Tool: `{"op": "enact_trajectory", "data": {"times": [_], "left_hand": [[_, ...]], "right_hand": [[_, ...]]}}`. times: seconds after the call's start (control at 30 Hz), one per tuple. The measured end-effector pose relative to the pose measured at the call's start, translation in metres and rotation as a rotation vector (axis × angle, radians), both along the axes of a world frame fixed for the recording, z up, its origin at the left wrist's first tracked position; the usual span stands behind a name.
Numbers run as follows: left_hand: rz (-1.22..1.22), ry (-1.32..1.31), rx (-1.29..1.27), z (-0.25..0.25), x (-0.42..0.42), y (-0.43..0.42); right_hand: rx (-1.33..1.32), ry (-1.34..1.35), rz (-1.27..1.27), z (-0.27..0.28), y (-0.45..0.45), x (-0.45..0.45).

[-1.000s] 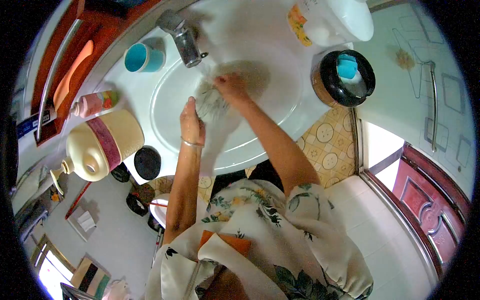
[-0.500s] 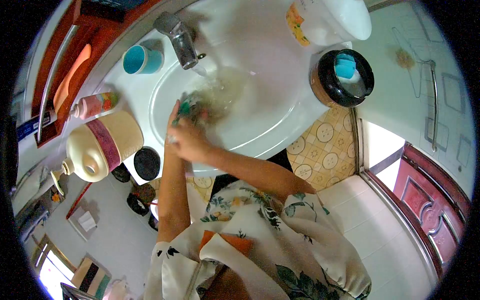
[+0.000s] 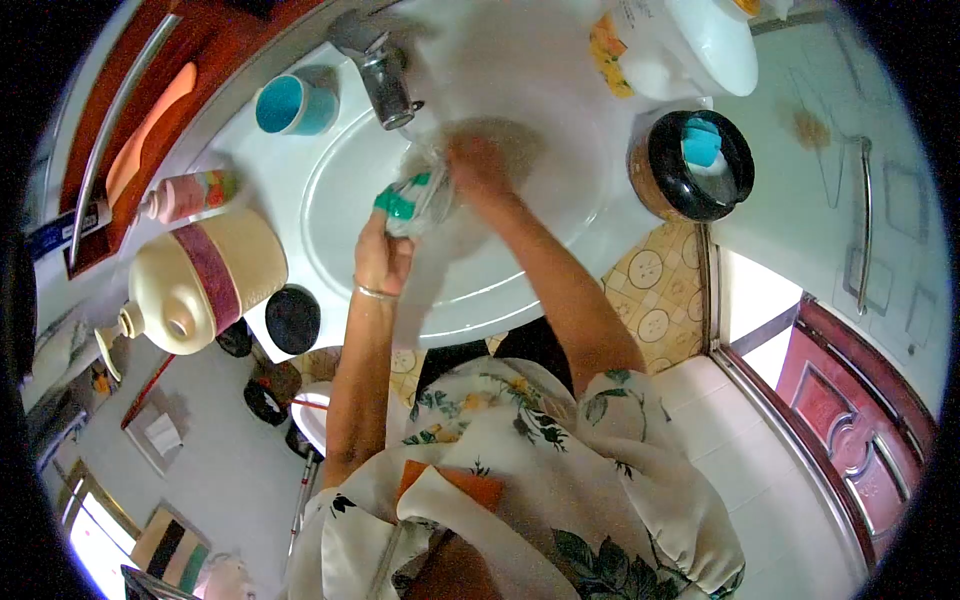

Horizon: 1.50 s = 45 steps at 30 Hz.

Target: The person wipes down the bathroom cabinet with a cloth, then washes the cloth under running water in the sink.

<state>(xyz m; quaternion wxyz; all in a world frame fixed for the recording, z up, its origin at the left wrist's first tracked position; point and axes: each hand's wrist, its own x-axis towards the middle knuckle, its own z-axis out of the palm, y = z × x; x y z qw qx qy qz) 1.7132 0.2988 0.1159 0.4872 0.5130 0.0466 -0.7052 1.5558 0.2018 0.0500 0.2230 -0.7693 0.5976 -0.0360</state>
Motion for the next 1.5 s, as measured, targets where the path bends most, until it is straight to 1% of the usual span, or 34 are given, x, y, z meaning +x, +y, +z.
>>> {"op": "enact_trajectory", "data": {"times": [0.07,0.1,0.13,0.17,0.2,0.27,0.3,0.33,0.37,0.4,0.5,0.53,0.57,0.6,0.67,0.7,0.77,0.83,0.87,0.9,0.97,1.0,1.03,1.1,1.13,1.2,1.23,1.27,1.3,1.37,1.4,1.43,1.47,1.5], "left_hand": [[-0.060,-0.121,-0.056,-0.030,0.016,0.012],[-0.113,-0.247,-0.004,-0.058,0.025,0.022],[-0.167,-0.371,0.046,-0.072,0.030,0.025],[-0.168,-0.371,0.043,-0.067,0.031,0.019],[-0.163,-0.288,0.091,-0.057,0.032,0.012],[-0.167,-0.100,0.169,-0.058,0.037,0.003],[-0.172,-0.104,0.169,-0.058,0.046,0.000],[-0.236,0.026,0.097,-0.058,0.056,-0.006],[-0.299,0.158,0.027,-0.058,0.060,-0.010],[-0.084,0.097,0.099,-0.047,0.051,-0.015],[-0.097,0.222,-0.032,0.005,0.042,-0.007],[-0.159,0.361,-0.011,-0.015,0.055,-0.008],[-0.161,0.361,-0.011,-0.007,0.042,-0.002],[-0.233,-0.299,-0.317,0.006,0.018,0.008],[-0.282,-0.966,-0.609,0.012,0.005,0.013],[-0.210,-0.734,-0.538,0.009,0.006,0.011],[-0.067,-0.272,-0.390,0.000,0.008,0.004],[0.070,0.193,-0.242,-0.009,0.009,-0.006],[0.137,0.423,-0.159,-0.011,0.009,-0.007],[0.141,0.421,-0.157,-0.005,0.005,-0.009],[-0.001,-0.009,0.032,0.017,-0.007,-0.016],[-0.076,-0.124,0.005,0.021,-0.005,-0.015],[-0.067,-0.123,0.001,0.011,-0.004,-0.013],[-0.205,-0.358,-0.095,-0.032,0.003,0.002],[-0.311,-0.513,-0.127,-0.052,0.008,0.009],[-0.295,-0.398,0.000,-0.043,0.018,0.008],[-0.271,-0.282,0.121,-0.038,0.022,0.006],[-0.310,-0.148,0.134,-0.051,0.031,0.002],[-0.313,-0.150,0.133,-0.049,0.032,-0.002],[-0.269,0.015,0.148,-0.039,0.033,-0.010],[-0.273,0.007,0.141,-0.043,0.039,-0.012],[-0.176,0.155,0.114,-0.050,0.047,-0.011],[-0.079,0.302,0.082,-0.051,0.052,-0.010],[-0.082,0.295,0.064,-0.041,0.051,-0.006]], "right_hand": [[-0.183,-0.288,-0.263,-0.028,-0.002,-0.029],[-0.184,-0.290,-0.263,-0.026,0.001,-0.030],[-0.316,-0.183,-0.305,-0.020,0.007,-0.032],[-0.448,-0.073,-0.348,-0.014,0.015,-0.034],[-0.449,-0.072,-0.351,-0.018,0.026,-0.026],[-0.097,-0.103,-0.351,-0.029,0.058,0.016],[0.070,-0.418,-0.339,-0.026,0.069,0.032],[0.232,-0.733,-0.316,-0.020,0.078,0.048],[0.158,-0.738,-0.164,0.005,0.088,0.063],[0.090,-0.737,-0.015,0.038,0.099,0.075],[0.019,-0.804,-0.002,0.096,0.121,0.093],[0.041,-0.821,0.082,0.112,0.119,0.094],[0.064,-0.835,0.166,0.120,0.118,0.095],[-0.019,-0.814,0.174,0.120,0.116,0.098],[-0.127,-0.743,0.192,0.109,0.107,0.097],[-0.233,-0.673,0.209,0.107,0.099,0.096],[-0.222,-0.680,0.172,0.106,0.083,0.093],[-0.137,-0.469,0.002,0.104,0.067,0.091],[-0.024,-0.585,-0.107,0.093,0.056,0.083],[0.091,-0.702,-0.218,0.077,0.044,0.069],[0.194,-0.515,-0.265,0.053,0.025,0.039],[0.046,-0.341,-0.126,0.029,0.025,0.023],[-0.100,-0.162,0.017,0.011,0.025,0.006],[-0.076,-0.359,-0.301,0.009,0.022,-0.022],[-0.073,-0.360,-0.300,0.006,0.021,-0.030],[-0.462,-0.146,-0.266,-0.001,0.025,-0.041],[-0.460,-0.146,-0.271,-0.008,0.031,-0.034],[-0.272,-0.118,-0.245,-0.016,0.041,-0.016],[-0.085,-0.091,-0.217,-0.021,0.050,0.002],[0.425,-0.702,-0.256,-0.023,0.066,0.036],[0.418,-0.699,-0.118,0.000,0.073,0.052],[0.410,-0.692,0.020,0.030,0.085,0.067],[0.293,-0.749,0.083,0.050,0.103,0.081],[0.167,-0.803,0.149,0.070,0.118,0.090]]}}
